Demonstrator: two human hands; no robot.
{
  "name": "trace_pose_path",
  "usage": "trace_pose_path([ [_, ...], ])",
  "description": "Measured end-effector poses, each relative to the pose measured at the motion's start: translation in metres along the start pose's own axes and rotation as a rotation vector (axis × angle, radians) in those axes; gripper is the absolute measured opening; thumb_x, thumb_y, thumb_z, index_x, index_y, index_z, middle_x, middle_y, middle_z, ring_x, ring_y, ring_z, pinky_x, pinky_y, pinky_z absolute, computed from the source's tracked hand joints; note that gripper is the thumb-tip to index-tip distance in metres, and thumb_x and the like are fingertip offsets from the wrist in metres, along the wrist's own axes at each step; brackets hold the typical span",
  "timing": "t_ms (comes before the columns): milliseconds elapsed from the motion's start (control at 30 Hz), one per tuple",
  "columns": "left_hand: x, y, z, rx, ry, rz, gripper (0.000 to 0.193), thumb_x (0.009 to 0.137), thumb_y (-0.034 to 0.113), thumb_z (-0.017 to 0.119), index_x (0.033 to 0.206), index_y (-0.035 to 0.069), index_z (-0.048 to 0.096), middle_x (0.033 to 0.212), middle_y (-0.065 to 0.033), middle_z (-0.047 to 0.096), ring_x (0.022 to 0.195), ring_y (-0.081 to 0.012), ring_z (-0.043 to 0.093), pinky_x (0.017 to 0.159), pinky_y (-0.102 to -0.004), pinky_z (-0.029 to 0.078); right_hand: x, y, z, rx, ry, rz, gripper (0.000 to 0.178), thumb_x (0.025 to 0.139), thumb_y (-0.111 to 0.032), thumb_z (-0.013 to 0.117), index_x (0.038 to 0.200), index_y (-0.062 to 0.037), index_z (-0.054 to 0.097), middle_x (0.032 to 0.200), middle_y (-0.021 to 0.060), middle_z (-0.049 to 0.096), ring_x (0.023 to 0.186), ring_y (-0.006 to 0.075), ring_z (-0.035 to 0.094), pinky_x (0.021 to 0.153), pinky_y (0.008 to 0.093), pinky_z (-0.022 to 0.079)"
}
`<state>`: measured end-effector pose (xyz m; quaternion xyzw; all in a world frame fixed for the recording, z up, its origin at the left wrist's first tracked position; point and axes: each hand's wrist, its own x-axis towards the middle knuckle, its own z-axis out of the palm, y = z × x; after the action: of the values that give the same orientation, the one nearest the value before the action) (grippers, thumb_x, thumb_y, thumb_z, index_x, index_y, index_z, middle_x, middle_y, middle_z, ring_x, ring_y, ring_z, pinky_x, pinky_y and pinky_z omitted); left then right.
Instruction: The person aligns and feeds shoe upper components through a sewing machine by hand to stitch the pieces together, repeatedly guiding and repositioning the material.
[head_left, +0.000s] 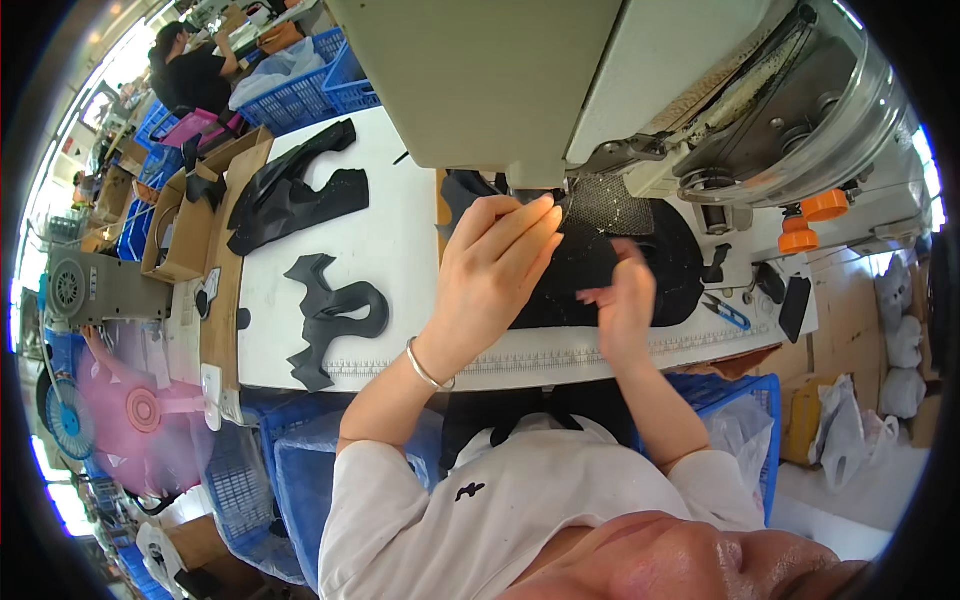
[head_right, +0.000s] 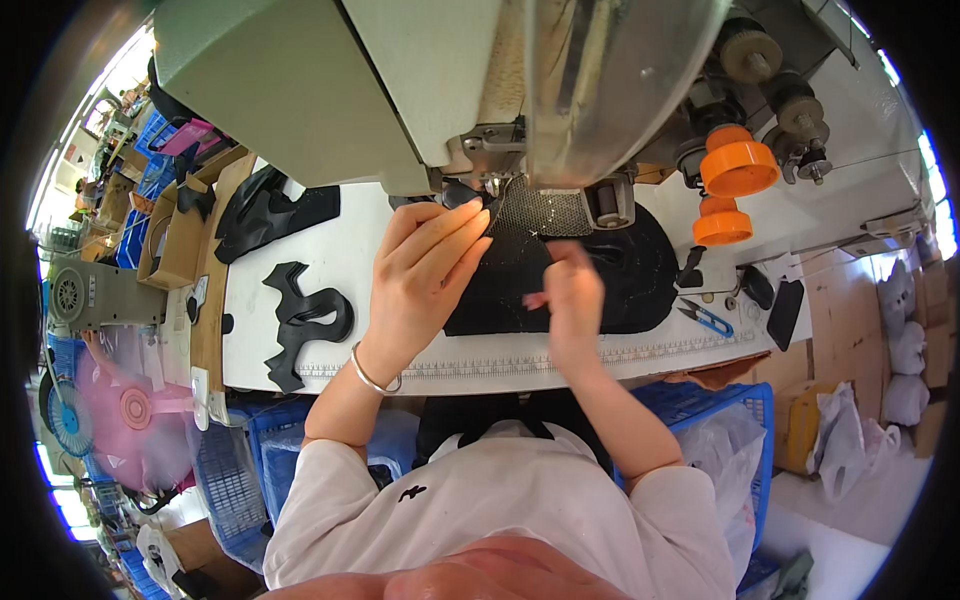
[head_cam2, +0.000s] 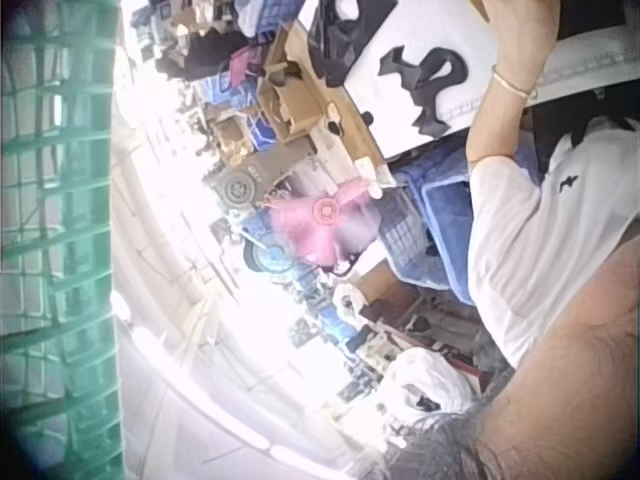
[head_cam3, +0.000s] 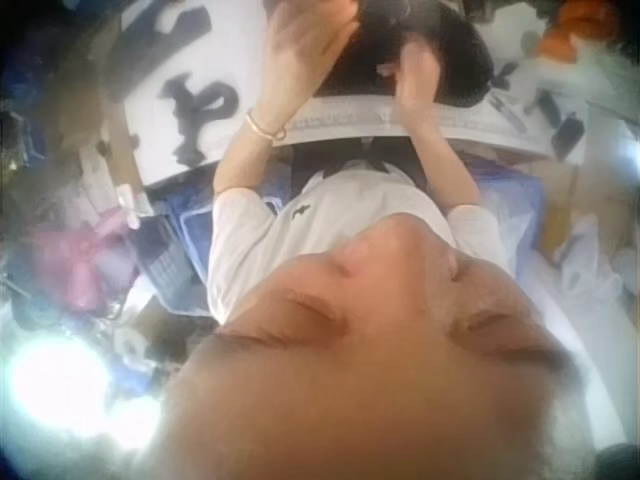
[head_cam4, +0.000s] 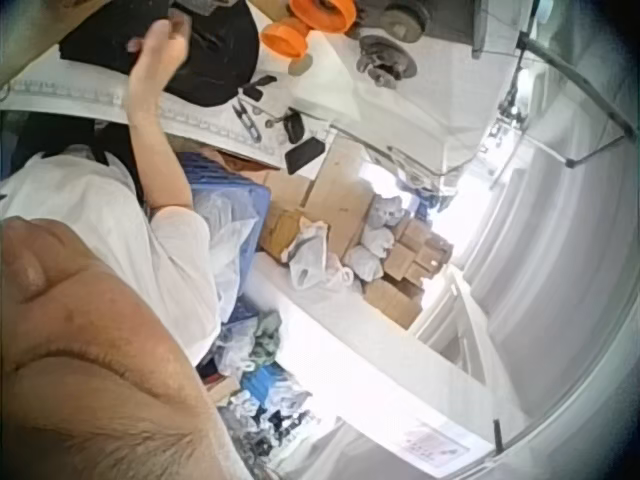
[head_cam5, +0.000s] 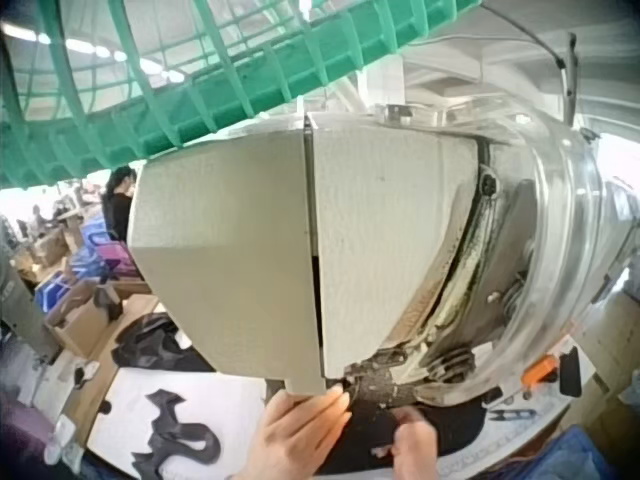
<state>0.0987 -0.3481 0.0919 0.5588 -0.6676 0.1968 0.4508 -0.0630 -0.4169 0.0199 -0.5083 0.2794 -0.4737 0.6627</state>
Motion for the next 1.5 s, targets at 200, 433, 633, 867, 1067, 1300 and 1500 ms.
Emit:
trace_pose_path([
  [200,0.001,-0.001,0.000,0.066,0.029,0.072,0.027,0.069,-0.001,0.076,0.095,-0.002,0.071,0.100,-0.0068,0.069,0.085,-0.0237,0.059,0.072,-0.0309,0.052,-0.004,-0.019,0.039,-0.109,-0.194,-0.085,0.019,0.099,-0.012,0.052,0.109,0.0017,0.061,0.089,0.0047,0.063,0.069,0.0097,0.059,0.057,0.0238,0.052],
  [433,-0.001,-0.002,-0.001,0.120,-0.014,0.142,0.033,0.066,0.000,0.072,0.098,-0.004,0.068,0.106,-0.0092,0.065,0.086,-0.0234,0.058,0.072,-0.0325,0.052,-0.005,-0.018,0.038,-0.079,-0.200,-0.116,0.021,0.098,-0.014,0.057,0.111,0.0017,0.063,0.093,0.0045,0.066,0.073,0.0080,0.062,0.060,0.0237,0.057],
  [633,-0.003,-0.002,0.004,0.105,0.018,0.128,0.033,0.066,0.004,0.070,0.098,-0.005,0.067,0.105,-0.0108,0.062,0.088,-0.0241,0.057,0.073,-0.0340,0.052,-0.003,-0.022,0.035,-0.095,-0.193,-0.064,0.021,0.098,-0.014,0.057,0.110,0.0023,0.063,0.090,0.0041,0.065,0.073,0.0079,0.062,0.059,0.0242,0.057],
  [867,-0.002,0.002,0.011,0.091,0.074,0.079,0.038,0.063,0.000,0.078,0.100,-0.004,0.069,0.096,-0.0081,0.062,0.084,-0.0258,0.058,0.069,-0.0331,0.051,0.013,-0.034,0.019,-0.188,-0.208,-0.070,0.019,0.096,-0.013,0.058,0.103,0.0036,0.065,0.085,0.0030,0.065,0.068,0.0072,0.061,0.057,0.0232,0.055],
  [1067,-0.001,0.003,0.006,0.140,0.031,0.045,0.039,0.063,0.006,0.080,0.101,0.002,0.071,0.098,-0.0048,0.062,0.091,-0.0237,0.056,0.071,-0.0327,0.048,0.020,-0.039,0.019,-0.215,-0.176,-0.029,0.018,0.095,-0.014,0.060,0.096,0.0024,0.067,0.080,0.0027,0.066,0.066,0.0067,0.061,0.054,0.0220,0.053],
  [1300,0.006,-0.026,-0.019,-0.101,-0.098,0.129,0.028,0.066,0.000,0.071,0.094,0.001,0.070,0.098,-0.0068,0.065,0.092,-0.0255,0.060,0.075,-0.0338,0.052,0.010,-0.023,0.026,-0.084,-0.255,0.033,0.017,0.088,-0.011,0.068,0.097,0.0026,0.064,0.084,0.0044,0.065,0.070,0.0078,0.063,0.059,0.0222,0.055],
  [1500,0.011,-0.027,-0.024,-0.061,-0.135,0.175,0.031,0.060,-0.002,0.068,0.090,0.000,0.070,0.099,-0.0079,0.067,0.091,-0.0266,0.061,0.075,-0.0331,0.055,0.005,-0.015,0.041,0.032,-0.313,0.074,0.017,0.090,-0.009,0.067,0.101,0.0036,0.062,0.090,0.0043,0.064,0.072,0.0086,0.064,0.064,0.0244,0.059],
])
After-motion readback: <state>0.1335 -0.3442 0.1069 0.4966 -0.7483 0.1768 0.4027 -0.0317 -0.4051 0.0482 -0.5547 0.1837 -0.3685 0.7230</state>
